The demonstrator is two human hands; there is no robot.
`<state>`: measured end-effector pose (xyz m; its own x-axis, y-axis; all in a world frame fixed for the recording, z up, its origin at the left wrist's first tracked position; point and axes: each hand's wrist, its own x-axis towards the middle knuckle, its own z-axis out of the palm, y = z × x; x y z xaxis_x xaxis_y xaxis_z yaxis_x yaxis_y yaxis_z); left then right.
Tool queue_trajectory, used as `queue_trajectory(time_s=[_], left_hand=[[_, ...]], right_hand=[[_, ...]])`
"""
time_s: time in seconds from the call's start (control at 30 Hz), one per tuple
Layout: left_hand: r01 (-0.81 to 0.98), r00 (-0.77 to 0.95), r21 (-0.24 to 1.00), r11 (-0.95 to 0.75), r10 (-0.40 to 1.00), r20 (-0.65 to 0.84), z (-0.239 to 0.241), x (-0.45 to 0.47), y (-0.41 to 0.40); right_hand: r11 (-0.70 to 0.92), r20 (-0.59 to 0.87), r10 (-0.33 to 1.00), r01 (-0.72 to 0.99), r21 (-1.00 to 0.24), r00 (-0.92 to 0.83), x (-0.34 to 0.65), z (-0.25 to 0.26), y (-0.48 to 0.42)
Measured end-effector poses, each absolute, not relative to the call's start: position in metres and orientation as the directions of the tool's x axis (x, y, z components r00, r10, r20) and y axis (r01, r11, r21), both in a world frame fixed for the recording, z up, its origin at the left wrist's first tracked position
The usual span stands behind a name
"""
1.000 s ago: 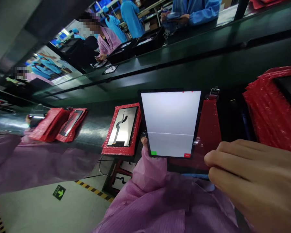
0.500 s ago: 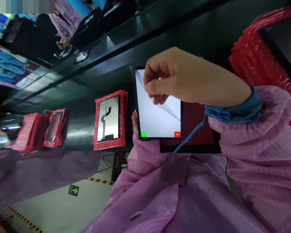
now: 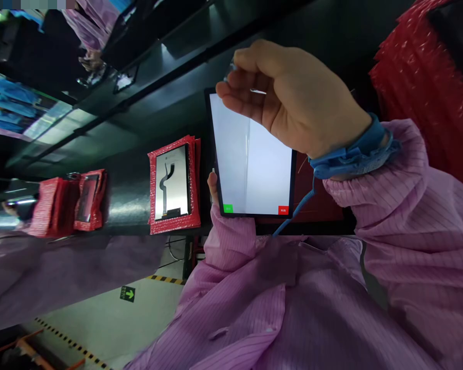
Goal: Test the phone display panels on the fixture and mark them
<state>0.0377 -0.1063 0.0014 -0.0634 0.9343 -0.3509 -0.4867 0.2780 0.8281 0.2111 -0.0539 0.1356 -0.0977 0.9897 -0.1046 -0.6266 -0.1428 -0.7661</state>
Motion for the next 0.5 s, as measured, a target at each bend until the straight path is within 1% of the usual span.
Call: queue_trajectory(time_s=[0.17,0.37,0.5], left_hand=[[-0.451,-0.07,0.85,0.271,0.939,-0.336,0.0021,0.0372,-0.1058],[-0.412,-0.08,0.881,0.232,0.954,-0.289,0.001,0.0381,-0.1049],[-0.484,-0.057,0.852,0.2,0.964,-0.258,0.0012,0.0402,-0.1083]], right_hand=[[-0.147,-0.124,0.989,-0.642,-0.752,-0.081,0.2132,0.1358,-0.0507],[-0.163,-0.157,0.986,-0.606,-0.779,-0.063,0.2126,0.1392,-0.0514],[-0.172,-0.154,0.985,-0.616,-0.769,-0.083,0.2111,0.1404,-0.0544]])
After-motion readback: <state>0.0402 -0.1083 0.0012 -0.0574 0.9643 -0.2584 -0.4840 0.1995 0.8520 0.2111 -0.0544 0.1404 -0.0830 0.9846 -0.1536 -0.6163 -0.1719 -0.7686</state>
